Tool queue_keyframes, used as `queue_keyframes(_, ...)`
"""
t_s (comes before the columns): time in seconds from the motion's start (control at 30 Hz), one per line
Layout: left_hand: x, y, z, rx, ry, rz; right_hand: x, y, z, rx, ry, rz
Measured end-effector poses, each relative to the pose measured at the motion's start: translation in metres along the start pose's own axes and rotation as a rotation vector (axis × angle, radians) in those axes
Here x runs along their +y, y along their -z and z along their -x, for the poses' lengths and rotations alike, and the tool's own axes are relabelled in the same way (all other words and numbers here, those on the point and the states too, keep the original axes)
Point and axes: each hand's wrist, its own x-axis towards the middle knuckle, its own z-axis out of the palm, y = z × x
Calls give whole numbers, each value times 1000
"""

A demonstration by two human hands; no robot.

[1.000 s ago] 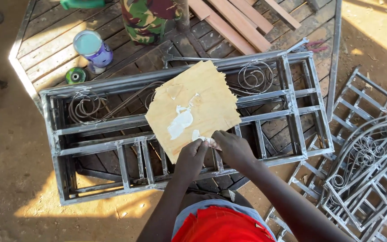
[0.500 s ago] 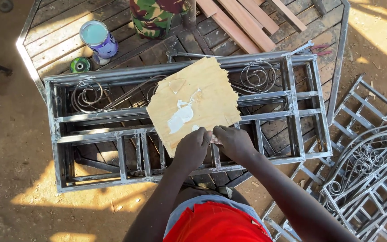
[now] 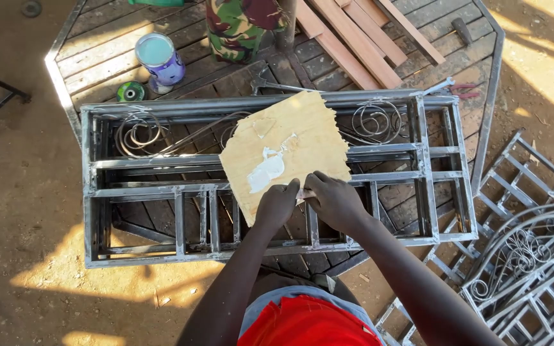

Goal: Applying metal filler paste to the joints and welds of a metal frame using a small applicator tool to smooth the surface.

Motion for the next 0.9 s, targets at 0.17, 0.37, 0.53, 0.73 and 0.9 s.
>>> queue_keyframes(0.17,53,30,55,-9,-134,48,5,-21,-7,-67,-105,41)
queue_keyframes(0.37,66,43,82,-72,-220,-26,-9,-17,-1,-131,-116,-155)
queue_keyframes(0.53,27,26,47,63,-167,-148,-15,-17,-3,-110,11,-86)
queue_keyframes(0.73,40,34,66,-70,-173,194,-2,-16,1,-84,68,-39)
queue_keyframes(0.9,-1,12,21,64,3,28,12,-39,-10,8,137,64)
